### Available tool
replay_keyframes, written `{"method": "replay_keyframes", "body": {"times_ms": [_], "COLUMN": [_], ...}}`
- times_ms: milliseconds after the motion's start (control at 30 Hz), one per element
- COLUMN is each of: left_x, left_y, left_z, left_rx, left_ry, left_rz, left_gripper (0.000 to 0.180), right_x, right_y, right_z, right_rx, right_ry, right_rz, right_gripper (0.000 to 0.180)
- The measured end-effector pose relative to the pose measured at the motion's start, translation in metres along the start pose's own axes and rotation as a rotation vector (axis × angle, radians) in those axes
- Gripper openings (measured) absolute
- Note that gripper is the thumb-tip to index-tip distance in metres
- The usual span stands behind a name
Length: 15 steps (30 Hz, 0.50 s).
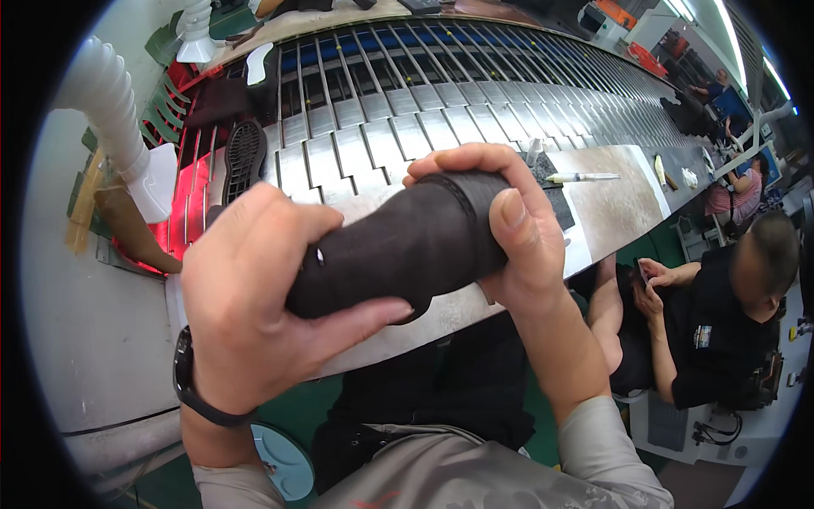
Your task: The person fits a black sole onto a black boot by hand, pressing firmly along the edges. They rotate the boot to check the fit and smooth the upper material against the sole.
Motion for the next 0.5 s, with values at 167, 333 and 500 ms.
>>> {"method": "replay_keyframes", "body": {"times_ms": [167, 333, 500], "left_x": [0.006, 0.008, 0.012], "left_y": [-0.015, -0.022, -0.025], "left_z": [0.026, 0.028, 0.035], "left_rx": [-0.087, -0.019, -0.044], "left_ry": [0.084, 0.077, 0.099], "left_rz": [0.026, -0.001, 0.024], "left_gripper": [0.064, 0.064, 0.064], "right_x": [-0.003, -0.007, -0.01], "right_y": [-0.016, -0.023, -0.027], "right_z": [-0.012, -0.017, -0.025], "right_rx": [0.043, 0.103, 0.097], "right_ry": [0.026, 0.058, 0.029], "right_rz": [0.059, 0.059, 0.079], "right_gripper": [0.09, 0.099, 0.103]}}
Point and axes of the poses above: each hand's wrist, its own y-axis away from the middle knuckle, its own x-axis out of the palm, z = x × y, the point moved 10 cm from there along -y, towards the middle knuckle, and after that the axes turned 10 degrees about -x, right-handed, at the moved point
